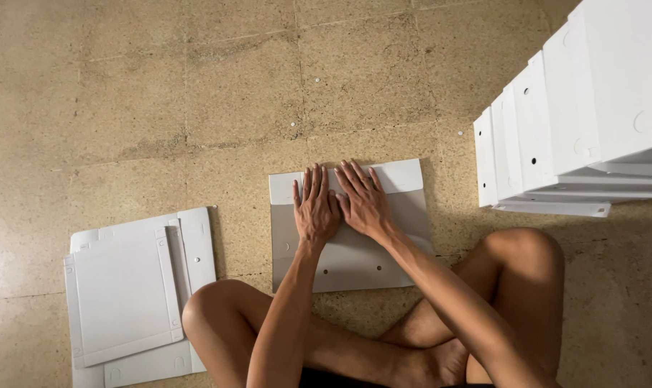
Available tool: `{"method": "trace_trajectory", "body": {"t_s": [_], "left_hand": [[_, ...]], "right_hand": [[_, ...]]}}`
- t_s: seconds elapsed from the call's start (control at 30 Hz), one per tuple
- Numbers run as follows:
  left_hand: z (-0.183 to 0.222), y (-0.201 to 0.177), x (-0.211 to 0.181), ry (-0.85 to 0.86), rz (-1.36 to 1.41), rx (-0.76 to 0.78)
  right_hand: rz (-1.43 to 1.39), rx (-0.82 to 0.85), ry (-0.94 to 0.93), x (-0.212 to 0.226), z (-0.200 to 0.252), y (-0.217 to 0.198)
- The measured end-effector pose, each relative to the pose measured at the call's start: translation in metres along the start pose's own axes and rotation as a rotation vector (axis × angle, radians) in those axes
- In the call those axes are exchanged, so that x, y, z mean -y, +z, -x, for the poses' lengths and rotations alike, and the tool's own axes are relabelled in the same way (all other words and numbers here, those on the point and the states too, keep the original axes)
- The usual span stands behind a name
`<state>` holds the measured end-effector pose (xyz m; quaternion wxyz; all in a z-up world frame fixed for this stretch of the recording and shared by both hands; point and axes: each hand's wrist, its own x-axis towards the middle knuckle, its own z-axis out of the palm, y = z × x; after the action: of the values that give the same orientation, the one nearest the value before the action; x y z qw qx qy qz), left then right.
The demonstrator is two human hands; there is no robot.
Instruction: The person folds and presses white cardboard sheets into small square boxes, securing the corners by hand, and places the finished boxes onto a stack.
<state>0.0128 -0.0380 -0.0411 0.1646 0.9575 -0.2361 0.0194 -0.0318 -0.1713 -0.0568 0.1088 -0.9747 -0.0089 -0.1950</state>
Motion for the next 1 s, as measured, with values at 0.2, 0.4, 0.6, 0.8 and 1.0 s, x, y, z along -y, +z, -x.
{"method": "trace_trajectory", "body": {"t_s": [0.2, 0.4, 0.6, 0.8, 1.0], "left_hand": [[-0.004, -0.026, 0.003, -0.116, 0.029, 0.036], [-0.003, -0.041, 0.015, -0.297, -0.056, 0.064], [0.005, -0.037, 0.046, -0.332, 0.007, -0.03], [0.018, -0.05, 0.052, -0.283, 0.223, -0.048], [-0.022, -0.051, 0.107, -0.038, 0.343, 0.205]], "right_hand": [[-0.018, 0.053, 0.213, -0.016, 0.006, -0.021], [0.086, 0.054, 0.297, -0.027, 0.012, -0.057], [-0.006, 0.217, 0.397, -0.04, 0.009, -0.073], [-0.042, 0.267, 0.333, -0.06, 0.027, -0.069], [-0.499, -0.065, 0.127, -0.102, 0.02, -0.074]]}}
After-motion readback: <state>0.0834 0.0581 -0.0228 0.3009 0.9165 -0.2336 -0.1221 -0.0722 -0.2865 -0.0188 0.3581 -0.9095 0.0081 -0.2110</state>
